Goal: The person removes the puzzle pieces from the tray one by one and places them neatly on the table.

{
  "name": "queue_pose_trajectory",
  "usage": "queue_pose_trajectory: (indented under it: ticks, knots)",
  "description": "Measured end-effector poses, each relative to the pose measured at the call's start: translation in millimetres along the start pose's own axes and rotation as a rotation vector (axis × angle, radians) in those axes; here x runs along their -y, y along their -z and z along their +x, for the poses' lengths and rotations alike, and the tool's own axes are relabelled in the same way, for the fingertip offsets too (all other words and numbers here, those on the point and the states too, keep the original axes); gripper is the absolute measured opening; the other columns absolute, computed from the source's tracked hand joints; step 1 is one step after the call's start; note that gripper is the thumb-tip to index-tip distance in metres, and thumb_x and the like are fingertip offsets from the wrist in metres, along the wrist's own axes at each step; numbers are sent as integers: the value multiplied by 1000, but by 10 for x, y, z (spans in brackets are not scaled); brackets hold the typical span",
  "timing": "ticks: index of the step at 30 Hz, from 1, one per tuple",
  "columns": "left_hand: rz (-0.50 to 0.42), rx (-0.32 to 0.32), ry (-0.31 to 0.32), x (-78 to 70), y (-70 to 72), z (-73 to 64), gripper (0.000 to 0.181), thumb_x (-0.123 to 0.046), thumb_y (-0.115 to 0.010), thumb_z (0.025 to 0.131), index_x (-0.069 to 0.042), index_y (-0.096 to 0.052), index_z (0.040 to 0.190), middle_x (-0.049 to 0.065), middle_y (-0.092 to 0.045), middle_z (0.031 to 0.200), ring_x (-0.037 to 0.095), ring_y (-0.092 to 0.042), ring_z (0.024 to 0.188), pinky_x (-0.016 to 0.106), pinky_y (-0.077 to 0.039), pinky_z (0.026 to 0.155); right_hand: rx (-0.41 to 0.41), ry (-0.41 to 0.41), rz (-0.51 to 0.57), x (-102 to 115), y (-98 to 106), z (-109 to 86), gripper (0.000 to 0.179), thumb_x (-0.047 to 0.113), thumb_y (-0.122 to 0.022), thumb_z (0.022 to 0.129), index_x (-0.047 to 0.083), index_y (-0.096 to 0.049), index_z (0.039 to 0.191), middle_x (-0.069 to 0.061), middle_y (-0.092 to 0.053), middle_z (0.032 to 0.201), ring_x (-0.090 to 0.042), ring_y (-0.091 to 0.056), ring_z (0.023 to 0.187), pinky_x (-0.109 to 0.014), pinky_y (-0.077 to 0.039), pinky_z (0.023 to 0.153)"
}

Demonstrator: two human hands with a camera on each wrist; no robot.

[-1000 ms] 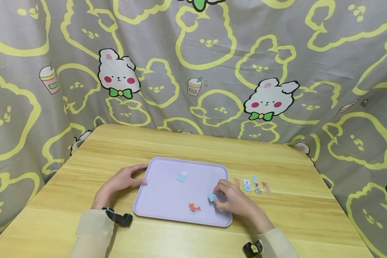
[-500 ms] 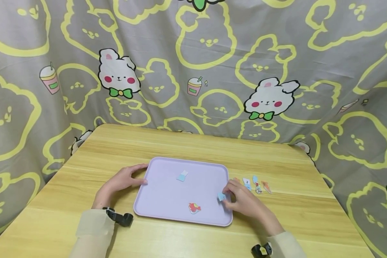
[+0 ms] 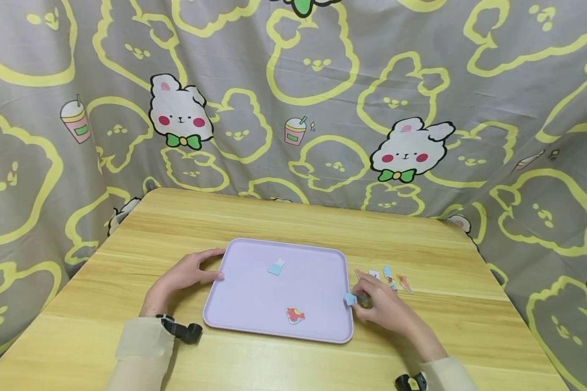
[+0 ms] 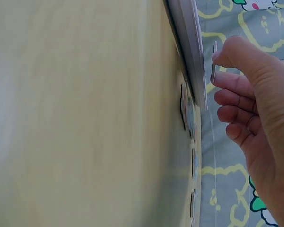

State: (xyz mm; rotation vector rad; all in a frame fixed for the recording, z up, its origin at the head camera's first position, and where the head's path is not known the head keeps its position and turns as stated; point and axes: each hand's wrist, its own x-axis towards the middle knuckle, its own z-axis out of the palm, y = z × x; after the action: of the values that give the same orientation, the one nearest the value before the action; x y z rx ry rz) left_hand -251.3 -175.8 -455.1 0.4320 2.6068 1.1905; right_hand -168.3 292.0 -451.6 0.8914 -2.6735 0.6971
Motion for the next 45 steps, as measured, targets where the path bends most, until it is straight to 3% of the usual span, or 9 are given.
queue_pose_trajectory:
  ticks: [5, 8, 12, 20, 26, 30, 36, 38, 45]
  knots:
    - [-1, 0, -2, -3, 0, 0, 66, -32, -73, 87, -13, -48, 145, 19, -46, 151, 41, -35, 143, 58, -32, 117, -12, -8, -41, -62, 39, -83, 26, 4, -79, 71, 17, -64, 87, 11, -58, 88, 1, -52, 78, -21, -50, 67]
    - [3, 0, -1, -3, -1, 0, 66, -32, -74, 87, -13, -48, 145, 19, -45, 151, 41, -35, 143, 58, -32, 117, -11, -53, -72, -81, 63, -122, 28, 7, -81, 70, 20, -64, 87, 14, -58, 88, 2, -53, 82, -44, -45, 89]
    - [8, -1, 0, -2, -4, -1, 66, -32, -73, 87, -13, -48, 145, 19, -45, 151, 41, -35, 144, 58, -32, 117, -3, -102, -72, -100, 93, -162, 29, 8, -81, 69, 23, -63, 86, 15, -58, 91, -2, -54, 87, -69, -29, 91]
    - [3, -1, 2, -6, -12, -11, 65, -32, -73, 87, -13, -49, 145, 19, -45, 151, 42, -35, 143, 59, -32, 117, -17, -73, -70, -172, 148, -237, 29, 4, -80, 68, 20, -65, 87, 11, -61, 91, -9, -58, 88, -77, -33, 92]
    - [4, 0, 0, -10, -12, -15, 66, -32, -74, 87, -13, -49, 145, 19, -46, 150, 42, -36, 143, 59, -32, 117, -41, -41, -131, -247, 167, -304, 30, 2, -81, 66, 18, -65, 86, 10, -61, 90, -10, -61, 88, -47, -40, 114]
    - [5, -1, 3, -9, -5, -16, 66, -31, -74, 87, -13, -49, 145, 19, -46, 150, 42, -35, 143, 59, -32, 117, -16, -72, -106, -275, 198, -338, 29, 1, -81, 68, 16, -65, 87, 3, -65, 94, -36, -66, 104, -17, -12, 121]
    - [11, -1, -6, -11, -5, -18, 66, -31, -73, 87, -12, -49, 145, 20, -46, 150, 42, -36, 142, 59, -32, 116, 19, -133, -92, -291, 250, -353, 28, 1, -81, 69, 16, -64, 86, -9, -69, 101, -57, -55, 116, -62, -34, 100]
    - [13, 0, -7, -11, -5, -18, 66, -32, -73, 88, -12, -48, 145, 20, -46, 150, 42, -36, 143, 59, -32, 116, 21, -137, -91, -293, 263, -355, 29, 1, -81, 69, 17, -64, 86, -9, -68, 102, -57, -54, 116, -60, -34, 101]
    - [11, -5, -8, -12, 0, -4, 66, -32, -74, 87, -12, -48, 145, 19, -46, 150, 41, -36, 143, 58, -32, 117, 0, -84, -112, -313, 272, -364, 30, 0, -82, 67, 17, -63, 84, -6, -67, 100, -55, -57, 113, -4, -6, 113]
